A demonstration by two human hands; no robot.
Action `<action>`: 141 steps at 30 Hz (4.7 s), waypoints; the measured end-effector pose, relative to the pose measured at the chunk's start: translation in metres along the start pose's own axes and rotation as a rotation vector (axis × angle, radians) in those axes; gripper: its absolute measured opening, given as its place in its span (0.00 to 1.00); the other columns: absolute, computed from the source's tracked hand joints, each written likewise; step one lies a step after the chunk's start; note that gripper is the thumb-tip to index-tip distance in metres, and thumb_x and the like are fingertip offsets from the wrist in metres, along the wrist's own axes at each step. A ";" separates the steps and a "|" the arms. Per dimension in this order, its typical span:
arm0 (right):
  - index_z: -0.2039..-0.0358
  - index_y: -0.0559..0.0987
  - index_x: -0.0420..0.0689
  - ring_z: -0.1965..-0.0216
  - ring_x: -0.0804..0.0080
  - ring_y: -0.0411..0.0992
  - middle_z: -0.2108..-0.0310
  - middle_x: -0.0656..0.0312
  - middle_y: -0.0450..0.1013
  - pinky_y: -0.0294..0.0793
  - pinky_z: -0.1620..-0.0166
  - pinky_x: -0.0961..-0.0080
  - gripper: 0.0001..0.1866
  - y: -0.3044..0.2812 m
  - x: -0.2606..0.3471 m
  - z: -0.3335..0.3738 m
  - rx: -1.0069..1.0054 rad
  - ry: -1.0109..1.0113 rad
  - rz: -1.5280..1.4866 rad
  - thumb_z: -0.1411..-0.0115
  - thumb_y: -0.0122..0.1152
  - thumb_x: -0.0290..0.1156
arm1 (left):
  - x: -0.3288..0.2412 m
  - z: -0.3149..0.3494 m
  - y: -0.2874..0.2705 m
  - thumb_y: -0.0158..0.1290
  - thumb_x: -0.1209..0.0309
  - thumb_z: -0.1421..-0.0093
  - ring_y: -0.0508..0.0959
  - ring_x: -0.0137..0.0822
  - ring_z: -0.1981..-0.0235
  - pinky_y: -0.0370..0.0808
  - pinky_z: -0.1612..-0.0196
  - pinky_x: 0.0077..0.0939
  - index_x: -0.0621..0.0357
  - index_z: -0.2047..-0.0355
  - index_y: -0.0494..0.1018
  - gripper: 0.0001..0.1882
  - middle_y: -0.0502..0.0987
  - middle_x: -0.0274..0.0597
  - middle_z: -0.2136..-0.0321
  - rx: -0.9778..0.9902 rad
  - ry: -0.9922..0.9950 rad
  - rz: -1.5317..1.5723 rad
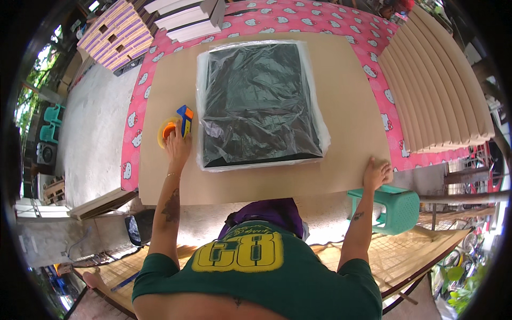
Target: The person wraps large boxes in brown paper and clear plastic, using a tape dispenser to secure the materials and moving the wrapped items onto a stack.
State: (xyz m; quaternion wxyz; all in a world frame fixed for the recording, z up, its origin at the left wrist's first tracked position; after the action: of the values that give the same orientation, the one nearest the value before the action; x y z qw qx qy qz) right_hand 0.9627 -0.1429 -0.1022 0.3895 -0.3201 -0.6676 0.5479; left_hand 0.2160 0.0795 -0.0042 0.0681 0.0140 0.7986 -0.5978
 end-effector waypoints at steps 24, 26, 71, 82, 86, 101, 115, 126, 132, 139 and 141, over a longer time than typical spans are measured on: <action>0.40 0.71 0.48 0.36 0.52 0.62 0.40 0.56 0.69 0.49 0.34 0.38 0.27 -0.098 0.232 0.284 0.198 -1.410 -0.057 0.35 0.52 0.47 | -0.542 0.101 -0.049 0.49 0.78 0.41 0.75 0.54 0.57 0.64 0.41 0.54 0.42 0.33 0.60 0.35 0.74 0.56 0.59 0.166 1.254 0.610; 0.41 0.72 0.50 0.39 0.49 0.64 0.43 0.55 0.71 0.50 0.34 0.39 0.26 -0.102 0.233 0.289 0.019 -1.575 -0.255 0.36 0.53 0.47 | -0.545 0.106 0.000 0.49 0.77 0.41 0.74 0.54 0.53 0.60 0.37 0.53 0.42 0.34 0.61 0.34 0.74 0.57 0.57 0.222 1.208 0.532; 0.53 0.77 0.47 0.33 0.54 0.57 0.35 0.53 0.63 0.49 0.31 0.49 0.20 -0.077 0.306 0.186 0.460 -1.443 -0.508 0.42 0.65 0.43 | 0.169 0.054 -0.094 0.49 0.80 0.42 0.79 0.58 0.58 0.76 0.54 0.52 0.66 0.63 0.71 0.06 0.78 0.60 0.65 -0.222 -0.281 -0.456; 0.48 0.73 0.44 0.29 0.50 0.51 0.33 0.48 0.58 0.44 0.30 0.48 0.29 -0.096 0.308 0.197 0.481 -1.476 -0.346 0.44 0.64 0.50 | -0.275 0.055 -0.108 0.56 0.68 0.43 0.79 0.53 0.59 0.76 0.52 0.40 0.58 0.71 0.77 0.07 0.80 0.54 0.62 0.481 0.542 0.436; 0.49 0.75 0.43 0.33 0.48 0.57 0.35 0.46 0.61 0.54 0.33 0.50 0.25 -0.077 0.316 0.183 0.638 -1.513 -0.509 0.44 0.64 0.44 | -0.304 0.069 -0.018 0.54 0.60 0.39 0.79 0.53 0.60 0.75 0.51 0.43 0.60 0.67 0.79 0.15 0.80 0.55 0.60 0.546 0.590 0.204; 0.38 0.71 0.38 0.37 0.59 0.65 0.39 0.51 0.69 0.62 0.36 0.67 0.27 0.022 0.354 0.019 0.542 -0.365 -1.086 0.28 0.43 0.45 | -0.085 -0.130 0.102 0.39 0.55 0.27 0.75 0.45 0.46 0.70 0.41 0.34 0.71 0.40 0.66 0.30 0.75 0.54 0.48 0.215 -0.299 1.314; 0.38 0.63 0.27 0.42 0.57 0.65 0.41 0.44 0.63 0.65 0.40 0.66 0.37 -0.019 0.348 0.179 0.686 0.070 -1.263 0.28 0.42 0.52 | -0.065 -0.228 0.059 0.43 0.57 0.29 0.80 0.36 0.59 0.75 0.54 0.29 0.74 0.49 0.72 0.27 0.80 0.49 0.58 0.659 -0.070 1.067; 0.37 0.62 0.33 0.40 0.44 0.57 0.39 0.40 0.57 0.50 0.36 0.44 0.28 -0.031 0.340 0.244 0.106 -0.220 -0.666 0.29 0.42 0.40 | -0.110 -0.239 0.105 0.38 0.53 0.28 0.67 0.59 0.39 0.65 0.39 0.48 0.59 0.39 0.68 0.27 0.72 0.62 0.44 0.364 0.348 0.194; 0.35 0.63 0.35 0.35 0.37 0.52 0.38 0.40 0.58 0.44 0.32 0.39 0.31 -0.062 0.381 0.239 0.000 -0.910 -0.190 0.35 0.49 0.40 | -0.150 -0.195 0.084 0.33 0.45 0.29 0.40 0.56 0.27 0.36 0.30 0.62 0.52 0.28 0.48 0.36 0.43 0.59 0.28 0.231 0.384 -0.055; 0.40 0.70 0.37 0.30 0.34 0.46 0.35 0.40 0.57 0.45 0.31 0.38 0.32 -0.047 0.382 0.202 0.237 -1.229 -0.224 0.39 0.54 0.47 | -0.248 -0.057 0.046 0.41 0.44 0.34 0.39 0.64 0.28 0.36 0.30 0.62 0.55 0.27 0.45 0.42 0.42 0.73 0.31 0.402 0.480 0.086; 0.39 0.69 0.38 0.31 0.33 0.48 0.35 0.41 0.56 0.46 0.32 0.38 0.35 -0.052 0.384 0.193 0.260 -1.303 -0.267 0.39 0.55 0.49 | -0.258 -0.021 0.028 0.46 0.49 0.35 0.42 0.66 0.29 0.40 0.30 0.61 0.57 0.29 0.48 0.42 0.45 0.76 0.32 0.454 0.459 0.129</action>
State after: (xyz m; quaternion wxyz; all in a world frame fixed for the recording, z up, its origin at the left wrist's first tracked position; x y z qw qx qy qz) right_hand 0.6059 0.0814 -0.0045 0.0072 0.2103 -0.7284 0.6521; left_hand 0.4724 0.1229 0.0077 -0.0808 0.2134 0.6370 -0.7363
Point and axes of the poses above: each hand's wrist, its own z-axis away from the middle knuckle, its own y-axis out of the palm, x = y × z, the point moved 7 cm from there along -z, towards the middle knuckle
